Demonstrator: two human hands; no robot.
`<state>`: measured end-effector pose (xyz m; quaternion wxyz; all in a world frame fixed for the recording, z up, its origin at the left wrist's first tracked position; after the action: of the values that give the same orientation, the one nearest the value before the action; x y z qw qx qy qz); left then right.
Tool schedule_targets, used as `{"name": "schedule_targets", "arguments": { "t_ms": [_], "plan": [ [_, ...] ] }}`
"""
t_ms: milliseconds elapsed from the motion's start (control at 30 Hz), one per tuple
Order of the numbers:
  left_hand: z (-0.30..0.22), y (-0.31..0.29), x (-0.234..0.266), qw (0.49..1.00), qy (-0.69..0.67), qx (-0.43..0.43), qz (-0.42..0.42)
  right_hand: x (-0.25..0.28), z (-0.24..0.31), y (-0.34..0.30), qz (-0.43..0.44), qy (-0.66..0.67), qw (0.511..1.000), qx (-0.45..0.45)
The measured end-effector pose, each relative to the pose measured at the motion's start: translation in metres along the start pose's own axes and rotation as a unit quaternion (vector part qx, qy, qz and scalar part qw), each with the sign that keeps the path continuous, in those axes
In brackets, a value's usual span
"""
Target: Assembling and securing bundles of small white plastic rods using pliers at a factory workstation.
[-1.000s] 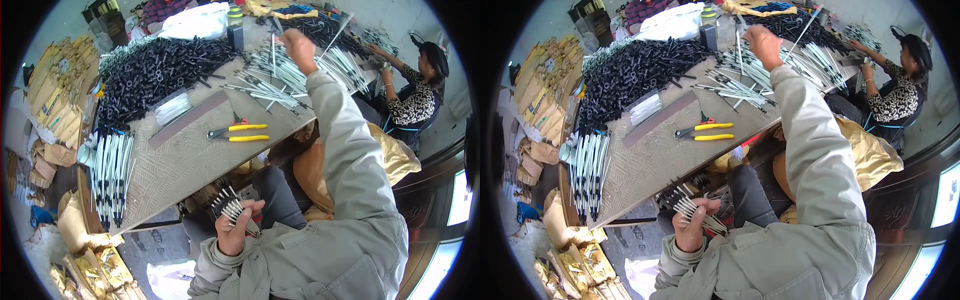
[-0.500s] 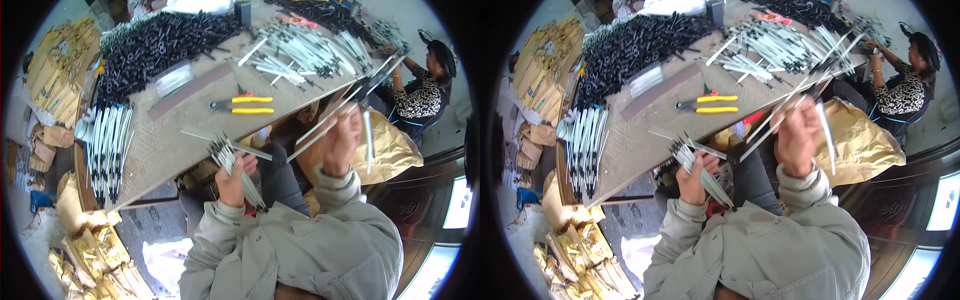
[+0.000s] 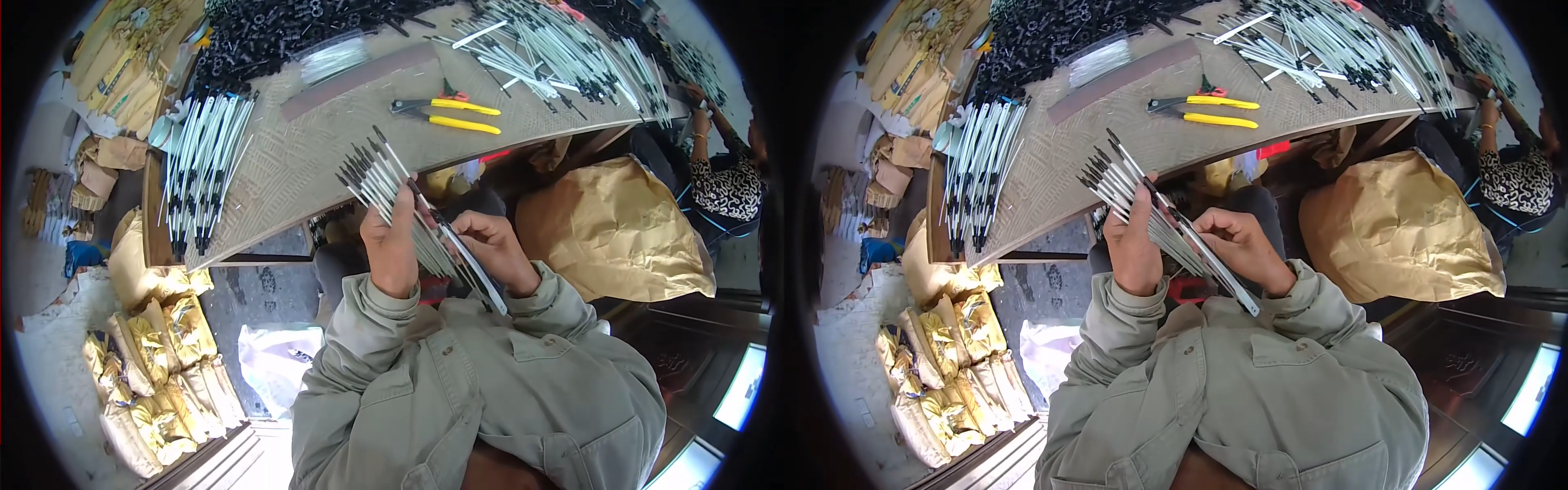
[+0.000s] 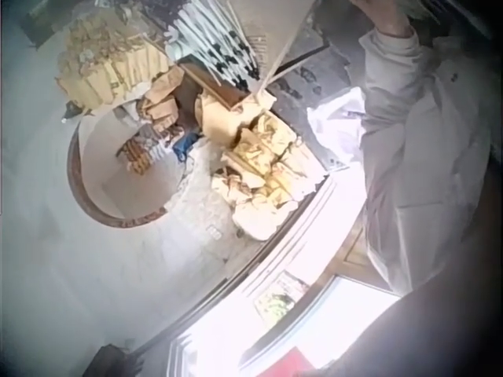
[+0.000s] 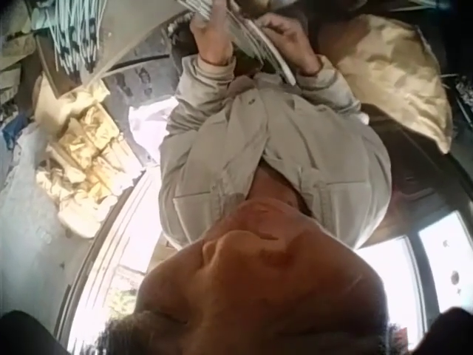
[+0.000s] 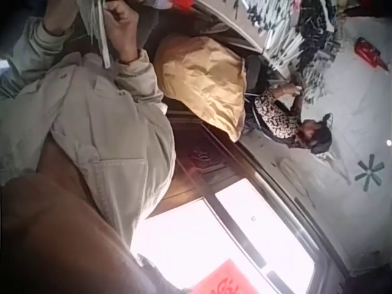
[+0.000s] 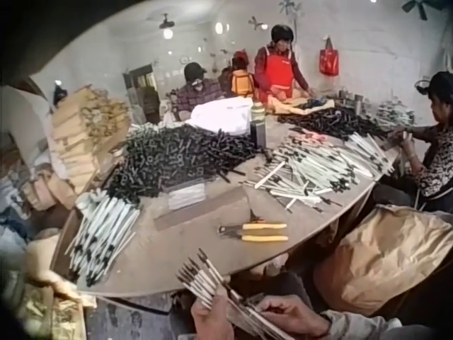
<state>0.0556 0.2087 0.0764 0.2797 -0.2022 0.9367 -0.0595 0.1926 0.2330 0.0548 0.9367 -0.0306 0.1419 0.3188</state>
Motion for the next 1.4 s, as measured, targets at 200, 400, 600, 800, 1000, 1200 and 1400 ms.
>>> {"name": "schedule_targets", "arguments": {
  "t_ms": [200,400,600,800,1000,1200,1400],
  "plan": [
    [-0.017,-0.012,0.014,0.994,-0.103,-0.003,0.035,0.024,0.011,0.015,-0.037,-0.182,0.972,0.144],
    [-0.029,-0.034,-0.007,0.984,-0.081,0.046,0.152,-0.017,0.097,0.008,-0.021,-0.385,0.818,0.426],
    [-0.017,-0.037,0.000,0.979,0.053,-0.069,0.186,-0.048,0.092,0.025,0.011,-0.387,0.833,0.395],
    [-0.011,-0.038,0.002,0.987,0.045,-0.029,0.151,-0.044,0.080,0.025,0.031,-0.310,0.877,0.367],
    [-0.018,-0.046,-0.003,0.986,0.044,-0.043,0.154,-0.034,0.073,0.030,0.092,-0.165,0.923,0.336],
    [-0.065,-0.068,-0.022,0.960,0.157,-0.025,0.232,-0.023,0.033,0.052,0.254,-0.182,0.912,0.266],
    [-0.112,-0.069,-0.019,0.959,0.171,-0.013,0.224,-0.069,-0.026,0.011,0.327,0.225,0.917,0.045]
  ]
}}
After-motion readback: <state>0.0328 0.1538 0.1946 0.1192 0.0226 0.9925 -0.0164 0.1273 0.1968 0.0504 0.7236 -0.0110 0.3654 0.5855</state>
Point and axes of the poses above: each hand's wrist, its own y-axis towards the middle knuckle, its own x-axis out of the back of the hand, z = x × y, the point moved 4 cm from there along y, towards the middle knuckle, and after that the axes turned 7 degrees about x, right-handed, at the moved point
